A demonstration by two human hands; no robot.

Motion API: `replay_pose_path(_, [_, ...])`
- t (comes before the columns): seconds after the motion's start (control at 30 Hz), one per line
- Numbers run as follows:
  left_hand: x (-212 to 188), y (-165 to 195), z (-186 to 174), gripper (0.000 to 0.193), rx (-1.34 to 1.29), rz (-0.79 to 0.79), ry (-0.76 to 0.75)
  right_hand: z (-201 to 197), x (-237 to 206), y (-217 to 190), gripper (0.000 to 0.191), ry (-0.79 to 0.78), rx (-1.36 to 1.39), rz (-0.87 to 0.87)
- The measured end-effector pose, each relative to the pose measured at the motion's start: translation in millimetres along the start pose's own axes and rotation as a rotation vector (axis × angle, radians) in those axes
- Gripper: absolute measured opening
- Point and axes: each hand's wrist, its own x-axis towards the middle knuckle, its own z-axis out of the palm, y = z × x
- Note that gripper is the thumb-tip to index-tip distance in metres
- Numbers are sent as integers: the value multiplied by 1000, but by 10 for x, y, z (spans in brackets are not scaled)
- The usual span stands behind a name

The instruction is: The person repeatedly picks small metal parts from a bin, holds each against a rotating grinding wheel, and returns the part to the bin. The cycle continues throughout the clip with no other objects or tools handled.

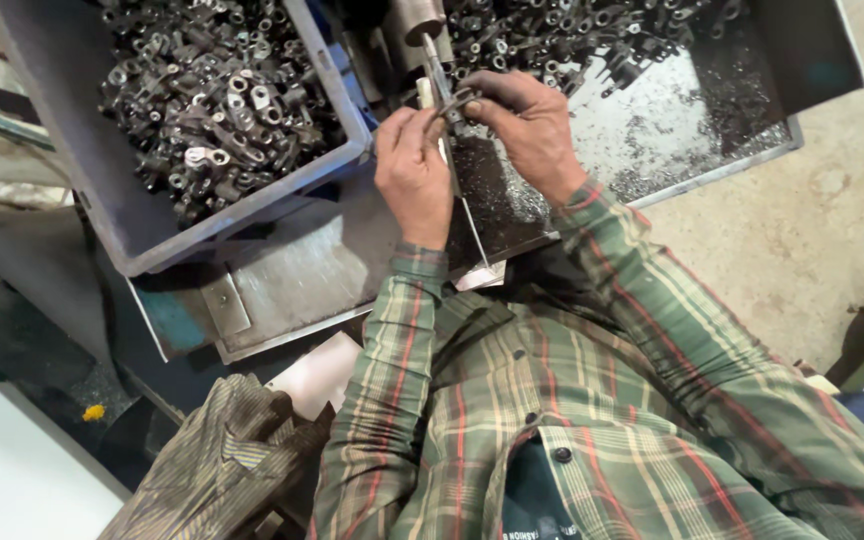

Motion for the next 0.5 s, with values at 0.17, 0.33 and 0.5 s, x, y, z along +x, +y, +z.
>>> replay_pose_path(0.17, [-16, -8, -18, 18, -11, 4, -13, 8, -19, -72, 21, 25, -95, -49])
replay_pose_path(0.33, [-54, -47, -28, 16, 0, -14, -43, 6, -22, -159, 23, 20, -215, -28])
replay_pose_path(0.5, [-204, 92, -236, 18, 85, 30, -145, -193, -212, -213, 23, -145, -413, -1])
